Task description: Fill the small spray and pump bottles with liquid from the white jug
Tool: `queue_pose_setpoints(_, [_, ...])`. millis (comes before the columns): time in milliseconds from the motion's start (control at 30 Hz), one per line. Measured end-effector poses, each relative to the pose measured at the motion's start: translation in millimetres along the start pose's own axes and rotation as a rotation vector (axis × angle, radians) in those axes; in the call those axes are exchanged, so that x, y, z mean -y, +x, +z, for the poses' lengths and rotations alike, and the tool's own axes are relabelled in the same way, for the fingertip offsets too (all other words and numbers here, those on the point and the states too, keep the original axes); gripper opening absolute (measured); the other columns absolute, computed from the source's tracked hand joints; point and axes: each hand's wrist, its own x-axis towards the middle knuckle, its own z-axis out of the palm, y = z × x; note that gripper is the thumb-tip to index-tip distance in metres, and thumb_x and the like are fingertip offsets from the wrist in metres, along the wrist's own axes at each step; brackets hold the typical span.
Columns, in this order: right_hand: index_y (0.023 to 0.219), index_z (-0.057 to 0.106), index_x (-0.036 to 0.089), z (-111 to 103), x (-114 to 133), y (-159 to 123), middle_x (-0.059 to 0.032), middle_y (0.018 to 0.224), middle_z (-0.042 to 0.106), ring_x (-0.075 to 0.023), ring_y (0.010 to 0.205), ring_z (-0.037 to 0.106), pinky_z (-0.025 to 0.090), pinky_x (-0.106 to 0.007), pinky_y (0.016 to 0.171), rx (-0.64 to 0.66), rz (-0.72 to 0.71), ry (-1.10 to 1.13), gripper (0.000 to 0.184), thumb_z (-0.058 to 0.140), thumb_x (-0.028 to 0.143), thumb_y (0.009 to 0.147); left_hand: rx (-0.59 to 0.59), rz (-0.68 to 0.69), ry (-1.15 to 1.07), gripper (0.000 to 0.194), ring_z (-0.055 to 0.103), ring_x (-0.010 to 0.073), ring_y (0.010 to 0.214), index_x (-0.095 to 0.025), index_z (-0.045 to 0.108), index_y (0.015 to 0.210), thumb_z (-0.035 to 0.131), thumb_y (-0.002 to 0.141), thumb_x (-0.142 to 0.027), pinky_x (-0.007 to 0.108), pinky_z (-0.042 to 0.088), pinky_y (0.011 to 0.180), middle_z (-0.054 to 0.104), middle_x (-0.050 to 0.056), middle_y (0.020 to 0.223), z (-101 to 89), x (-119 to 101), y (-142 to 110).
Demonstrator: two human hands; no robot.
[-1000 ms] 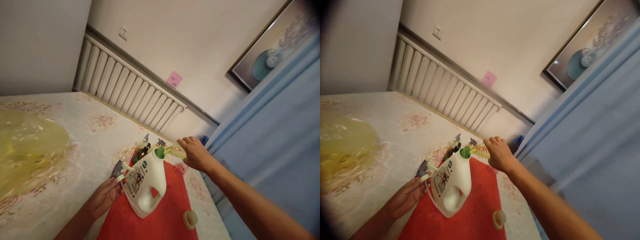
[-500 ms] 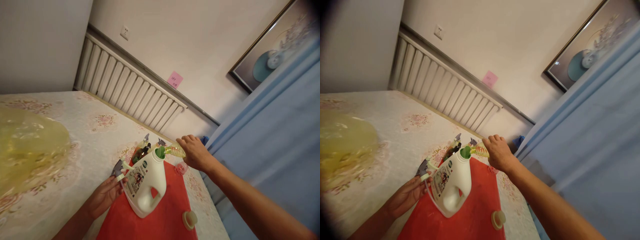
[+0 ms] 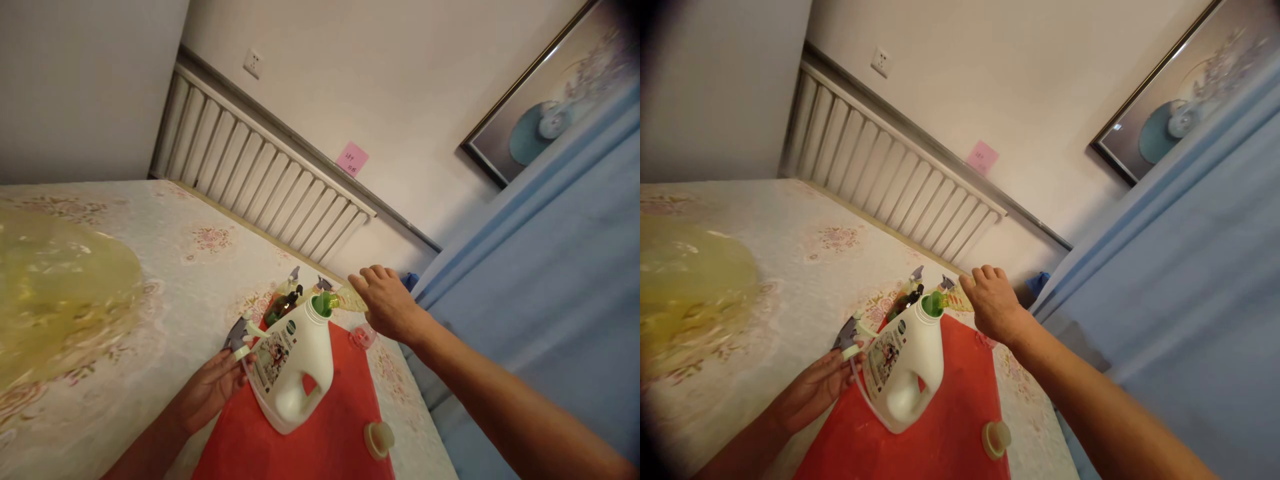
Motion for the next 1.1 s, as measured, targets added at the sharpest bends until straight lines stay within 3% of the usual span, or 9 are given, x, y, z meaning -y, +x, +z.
queue_pose_setpoints(533, [0.124,0.052,0.016,-7.8,7.2,3.8,-0.0155,0.106,0.058,-0.0314,0.1,0.045,0.032,-0.041,0.086,-0.028,-0.06,-0.064,0.056,0.057,0.007,0.069,-0.011,0.02,0.01,0.023,0.069,0.0149,0.079,-0.017,0.069,0.107,0.07,0.084,-0.018,0.023,0.056,0.068,0.075,0.009,0.095,8.7,-3.8,-3.7])
queue_pose_setpoints(867, [0.123,0.053,0.016,-7.3,8.6,2.6,-0.014,0.104,0.058,-0.0297,0.099,0.047,0.032,-0.04,0.085,-0.048,-0.056,-0.105,0.055,0.057,0.007,0.069,0.01,0.018,0.011,0.031,0.069,0.0144,0.081,-0.017,0.067,0.111,0.073,0.081,-0.02,0.023,0.056,0.07,0.074,0.008,0.096,7.6,-3.7,-3.3])
queue_pose_setpoints(1100, [0.123,0.053,0.016,-4.4,10.0,-0.6,-0.0136,0.105,0.058,-0.0295,0.1,0.048,0.033,-0.039,0.085,-0.053,-0.018,-0.069,0.058,0.059,0.007,0.066,0.003,0.016,0.011,0.025,0.069,0.0142,0.08,-0.017,0.069,0.102,0.077,0.078,-0.022,0.022,0.055,0.067,0.075,0.007,0.093,8.0,-4.0,-3.7])
